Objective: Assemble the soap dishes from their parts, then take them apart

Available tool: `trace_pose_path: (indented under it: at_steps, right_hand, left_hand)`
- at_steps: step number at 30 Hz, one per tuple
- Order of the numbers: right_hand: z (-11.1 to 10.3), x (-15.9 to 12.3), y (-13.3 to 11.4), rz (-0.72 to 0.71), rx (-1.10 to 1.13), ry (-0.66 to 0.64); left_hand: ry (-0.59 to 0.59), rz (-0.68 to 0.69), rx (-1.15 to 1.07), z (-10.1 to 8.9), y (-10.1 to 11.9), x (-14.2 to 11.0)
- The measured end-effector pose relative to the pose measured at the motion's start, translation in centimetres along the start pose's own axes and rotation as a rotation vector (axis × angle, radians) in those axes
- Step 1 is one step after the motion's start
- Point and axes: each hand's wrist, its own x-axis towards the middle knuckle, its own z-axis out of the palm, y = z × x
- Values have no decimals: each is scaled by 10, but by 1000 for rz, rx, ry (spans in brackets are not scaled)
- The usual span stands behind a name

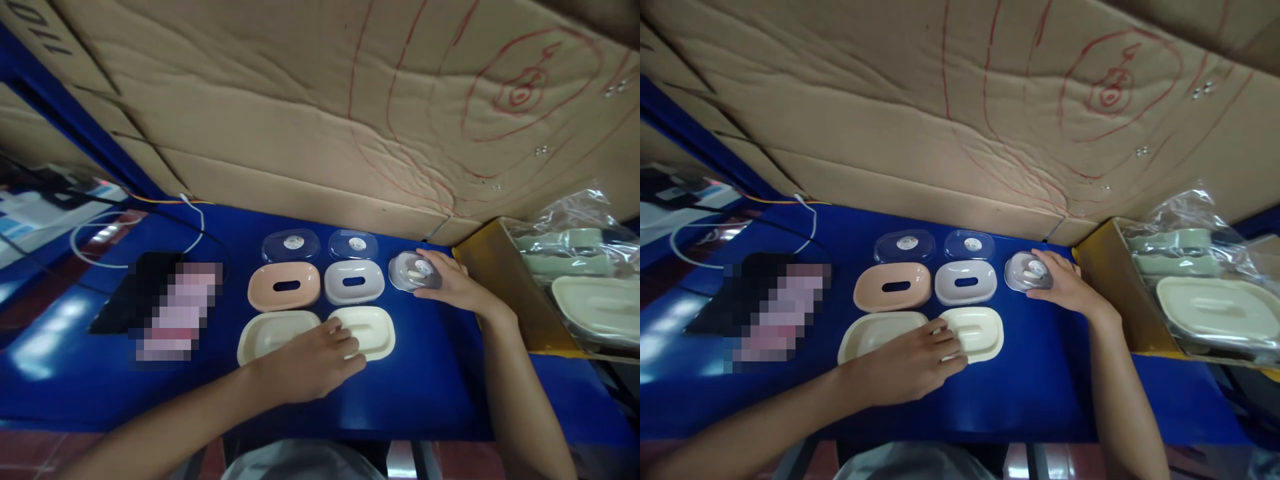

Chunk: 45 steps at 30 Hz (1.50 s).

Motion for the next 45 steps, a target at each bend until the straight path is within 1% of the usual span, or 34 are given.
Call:
trace_pose_path:
  at_steps: [3, 6, 10, 13, 16, 18, 20, 21, 24, 25, 26, 28, 31, 34, 36, 39, 42, 45]
  right_hand:
    - [-1, -4, -4, 6, 54, -19]
    - [3, -2, -6, -13, 132, -22]
    - [13, 7, -4, -61, 216, 26]
    - [19, 12, -3, -79, 216, 60]
    - [18, 11, -5, -100, 196, 61]
    - [11, 8, -5, -97, 202, 51]
    - [0, 5, -3, -74, 219, 1]
    - [-8, 4, -2, -61, 232, -46]
    - [-30, 9, 2, -40, 318, -244]
    - [-36, 14, 2, -38, 350, -282]
    - [-40, 19, 1, -35, 368, -285]
    - [-42, 32, -3, -30, 345, -203]
    - [-33, 51, -8, -58, 249, -100]
    - [-17, 63, -5, -104, 243, -55]
    - [-6, 68, 0, -102, 254, -23]
    - [3, 71, 7, -108, 264, -15]
    - [-4, 68, 3, -149, 228, 11]
    - [-23, 55, -12, -173, 172, 39]
  left_hand:
    - [-6, 11, 18, 0, 0, -1]
    - [-12, 18, 43, 2, -1, 0]
    - [29, -3, 33, 2, -3, 2]
    - [69, -35, 31, 1, -5, 3]
    - [78, -45, 51, 1, -6, 3]
    - [74, -42, 55, 2, -7, 2]
    - [73, -35, 48, 4, -7, 1]
    - [75, -34, 44, 5, -8, 0]
    - [78, -41, 46, 7, -8, 0]
    - [79, -46, 51, 8, -8, -1]
    - [77, -50, 54, 8, -8, -1]
    - [68, -56, 55, 8, -7, -1]
    - [50, -60, 44, 8, -7, 0]
    - [19, -60, 61, 6, -6, 0]
    - [1, -61, 56, 5, -6, 1]
    - [-18, -67, 19, 3, -7, 1]
    - [-26, -64, 7, 2, -8, 2]
    - [-30, -66, 3, 3, -8, 1]
